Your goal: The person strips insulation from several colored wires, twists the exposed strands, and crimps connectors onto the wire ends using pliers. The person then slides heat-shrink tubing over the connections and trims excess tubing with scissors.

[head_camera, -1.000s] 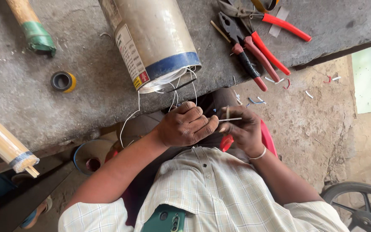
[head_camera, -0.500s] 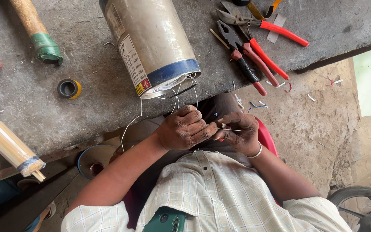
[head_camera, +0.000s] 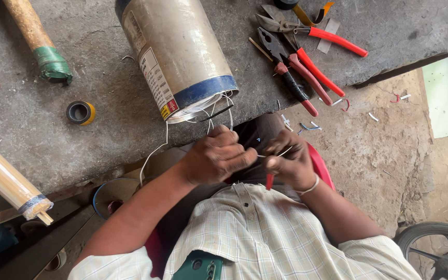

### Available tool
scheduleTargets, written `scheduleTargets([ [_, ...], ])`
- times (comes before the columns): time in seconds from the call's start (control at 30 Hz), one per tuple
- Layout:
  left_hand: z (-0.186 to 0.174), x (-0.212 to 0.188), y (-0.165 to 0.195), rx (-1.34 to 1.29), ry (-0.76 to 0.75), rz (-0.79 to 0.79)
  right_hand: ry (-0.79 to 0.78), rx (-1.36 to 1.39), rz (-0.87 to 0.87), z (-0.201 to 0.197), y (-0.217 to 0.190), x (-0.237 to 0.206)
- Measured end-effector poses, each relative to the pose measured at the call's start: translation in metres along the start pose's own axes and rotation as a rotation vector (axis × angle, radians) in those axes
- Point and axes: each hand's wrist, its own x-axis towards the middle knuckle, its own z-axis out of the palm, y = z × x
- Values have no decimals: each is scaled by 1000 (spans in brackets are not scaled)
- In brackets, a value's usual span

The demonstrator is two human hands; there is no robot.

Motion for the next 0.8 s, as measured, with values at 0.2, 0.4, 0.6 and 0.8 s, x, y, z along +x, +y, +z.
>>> scheduleTargets([
  [0.2,2,-14,-4,62,-79,-113,245,302,-111,-48,-49,-14],
  [0.4,-1,4,15,27,63,-133,168,-669,420,-54,-69,-28],
  [0.6,-20,0,47,236,119,-216,128,-934,512,-28,-27,-59],
  [0.8,-52,-65,76,316,363,-314,273,-753,489,-49,-8,-76],
])
